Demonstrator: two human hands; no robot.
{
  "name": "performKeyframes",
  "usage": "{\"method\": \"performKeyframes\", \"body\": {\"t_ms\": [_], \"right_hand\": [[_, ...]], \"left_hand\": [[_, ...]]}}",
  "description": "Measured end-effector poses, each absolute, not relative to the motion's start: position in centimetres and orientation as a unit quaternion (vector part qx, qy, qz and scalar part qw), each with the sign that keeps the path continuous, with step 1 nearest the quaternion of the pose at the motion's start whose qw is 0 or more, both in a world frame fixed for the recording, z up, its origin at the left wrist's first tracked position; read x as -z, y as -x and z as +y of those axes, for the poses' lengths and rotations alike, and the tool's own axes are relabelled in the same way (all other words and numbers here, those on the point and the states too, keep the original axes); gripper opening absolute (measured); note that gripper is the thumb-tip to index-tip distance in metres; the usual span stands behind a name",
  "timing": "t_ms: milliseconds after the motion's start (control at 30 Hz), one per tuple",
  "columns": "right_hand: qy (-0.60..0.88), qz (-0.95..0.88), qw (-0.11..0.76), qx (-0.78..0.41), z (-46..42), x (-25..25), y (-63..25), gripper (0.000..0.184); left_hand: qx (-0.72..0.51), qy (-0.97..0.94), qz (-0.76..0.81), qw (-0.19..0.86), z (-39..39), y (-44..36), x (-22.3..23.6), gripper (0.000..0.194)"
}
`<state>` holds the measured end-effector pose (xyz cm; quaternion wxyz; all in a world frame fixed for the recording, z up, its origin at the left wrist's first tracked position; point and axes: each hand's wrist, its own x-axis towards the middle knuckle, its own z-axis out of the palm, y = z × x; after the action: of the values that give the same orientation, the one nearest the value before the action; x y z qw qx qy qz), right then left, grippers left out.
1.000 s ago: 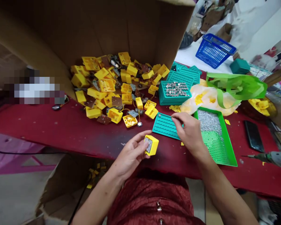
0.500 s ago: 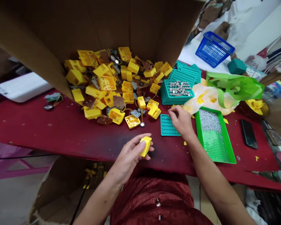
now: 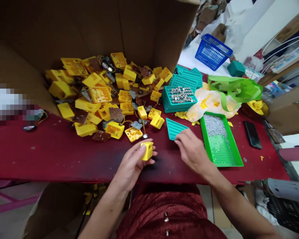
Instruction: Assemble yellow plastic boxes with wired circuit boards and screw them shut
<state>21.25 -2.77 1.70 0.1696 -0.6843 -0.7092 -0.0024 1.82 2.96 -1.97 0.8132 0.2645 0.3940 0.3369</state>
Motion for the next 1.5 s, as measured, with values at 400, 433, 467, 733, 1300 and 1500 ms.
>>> {"method": "performKeyframes", "body": {"t_ms": [400,433,467,733,1300,1500], "right_hand": [[0.719,-0.529,0.346,0.288,9.5,-10.1,-28.6,0.015],[0.744,-0.519,0.331,0.259,11.1,-9.3,-29.8,0.015],[0.767,-0.506,0.321,0.228,12.4,-8.6,-30.8,0.015],[0.738,-0.629,0.223,0.105,10.7,-4.2,-30.1,0.017],[0.781,-0.576,0.238,0.040,8.7,-2.2,-31.0,0.019],[0.848,-0.456,0.270,0.018,11.4,-2.7,-35.2,0.032]], "left_hand": [[-0.354,-0.227,0.357,0.834,3.2,-1.3,2.6,0.052],[-0.356,-0.228,0.356,0.833,3.2,-1.3,2.6,0.052],[-0.357,-0.228,0.357,0.833,3.1,-1.3,2.6,0.052],[-0.354,-0.226,0.360,0.833,2.8,-1.1,2.6,0.049],[-0.337,-0.226,0.364,0.838,3.6,-2.3,0.6,0.042],[-0.333,-0.328,0.378,0.800,8.7,-6.2,-3.3,0.025]]}}
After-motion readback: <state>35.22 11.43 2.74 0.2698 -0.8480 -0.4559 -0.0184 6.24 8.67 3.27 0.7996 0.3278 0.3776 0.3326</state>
